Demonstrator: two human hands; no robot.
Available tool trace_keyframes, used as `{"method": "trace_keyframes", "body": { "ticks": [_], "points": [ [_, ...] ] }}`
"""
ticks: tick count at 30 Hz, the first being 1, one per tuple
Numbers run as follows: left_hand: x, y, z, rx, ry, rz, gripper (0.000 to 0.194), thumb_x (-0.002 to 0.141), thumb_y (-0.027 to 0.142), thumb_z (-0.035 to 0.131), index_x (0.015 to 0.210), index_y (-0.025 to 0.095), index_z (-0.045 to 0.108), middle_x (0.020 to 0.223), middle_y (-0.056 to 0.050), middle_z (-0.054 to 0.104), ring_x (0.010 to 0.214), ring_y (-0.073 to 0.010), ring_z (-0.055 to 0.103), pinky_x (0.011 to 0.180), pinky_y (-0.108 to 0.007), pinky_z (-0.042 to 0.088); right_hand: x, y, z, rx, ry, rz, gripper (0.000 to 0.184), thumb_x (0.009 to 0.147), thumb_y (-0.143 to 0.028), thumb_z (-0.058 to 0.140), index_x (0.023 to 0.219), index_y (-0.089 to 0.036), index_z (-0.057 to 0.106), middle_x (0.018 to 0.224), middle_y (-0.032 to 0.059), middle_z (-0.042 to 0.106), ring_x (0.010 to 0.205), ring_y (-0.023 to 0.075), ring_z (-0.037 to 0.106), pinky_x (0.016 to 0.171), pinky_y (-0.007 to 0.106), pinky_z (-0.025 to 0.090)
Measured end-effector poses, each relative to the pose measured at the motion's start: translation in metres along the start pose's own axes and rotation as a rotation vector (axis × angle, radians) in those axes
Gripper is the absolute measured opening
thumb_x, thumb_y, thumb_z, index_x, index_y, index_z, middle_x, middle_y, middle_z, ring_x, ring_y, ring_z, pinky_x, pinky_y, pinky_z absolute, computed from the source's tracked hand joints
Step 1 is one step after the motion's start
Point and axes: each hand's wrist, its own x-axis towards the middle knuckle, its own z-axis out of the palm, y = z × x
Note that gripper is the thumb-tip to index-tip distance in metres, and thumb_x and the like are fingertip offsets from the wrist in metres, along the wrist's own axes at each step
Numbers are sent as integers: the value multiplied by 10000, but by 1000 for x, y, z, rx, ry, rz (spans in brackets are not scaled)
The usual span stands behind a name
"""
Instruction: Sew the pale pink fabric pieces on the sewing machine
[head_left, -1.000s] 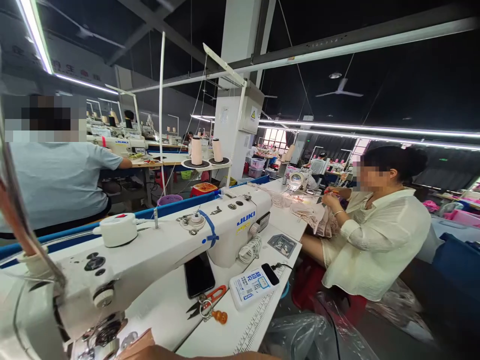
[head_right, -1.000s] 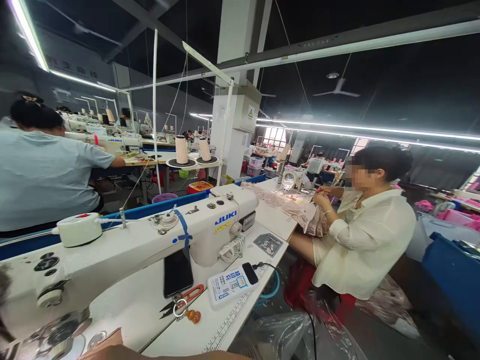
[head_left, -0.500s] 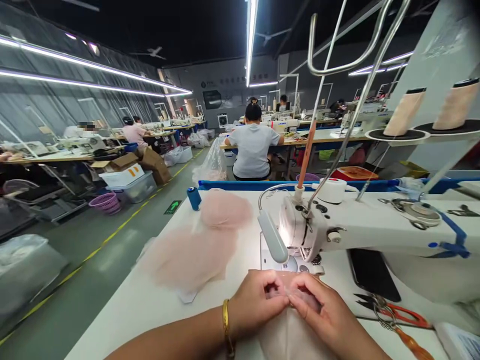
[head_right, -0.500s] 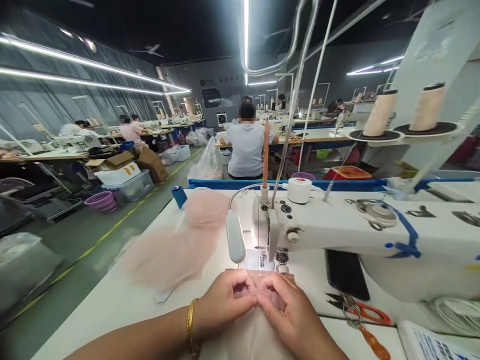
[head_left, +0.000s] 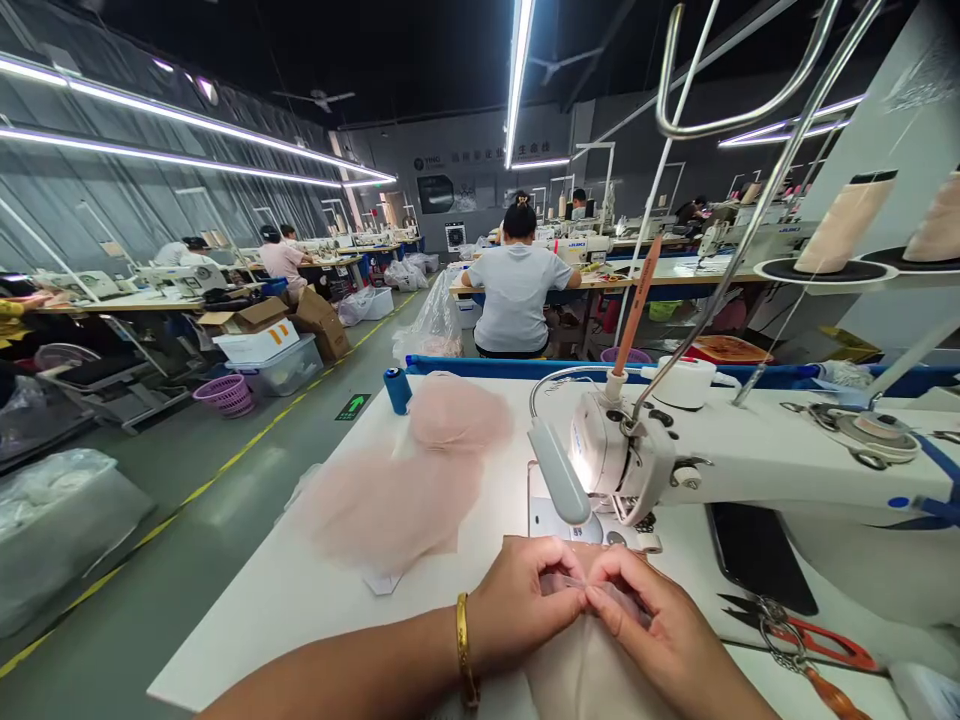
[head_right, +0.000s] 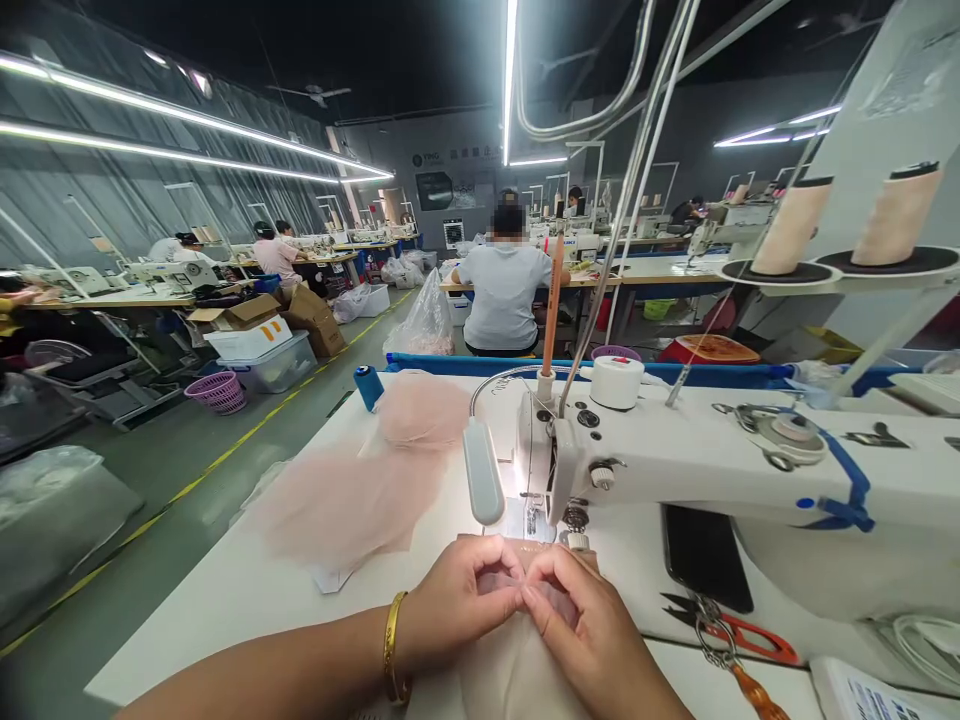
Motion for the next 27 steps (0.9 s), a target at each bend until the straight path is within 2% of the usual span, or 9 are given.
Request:
{"method": "trace_keyframes", "body": {
  "ticks": [9,20,27],
  "points": [
    [0,4,-1,-109,-44,95,101,839,261,749,803,177,706,863,-36,789,814,-203,712,769,-272,527,-3,7,6,56,28,74,335,975,-602,594,1019,-279,671,913,11,696,790,210,656,739,317,490],
    [0,2,0,-73,-42,121,202,874,306,767,760,161,685,751,-12,722,693,-145,605,661,-213,460,0,0,0,56,-34,52,338,997,-591,601,925,-267,663,874,14,673,862,221,627,734,306,463],
    [0,-2,-1,12,-44,155,99,847,238,719,782,164,721,732,-4,678,679,-137,553,632,-217,418,-1,-4,-1,25,-27,25,382,1027,-598,557,843,-272,632,799,-1,622,800,215,572,701,308,427]
  ]
}}
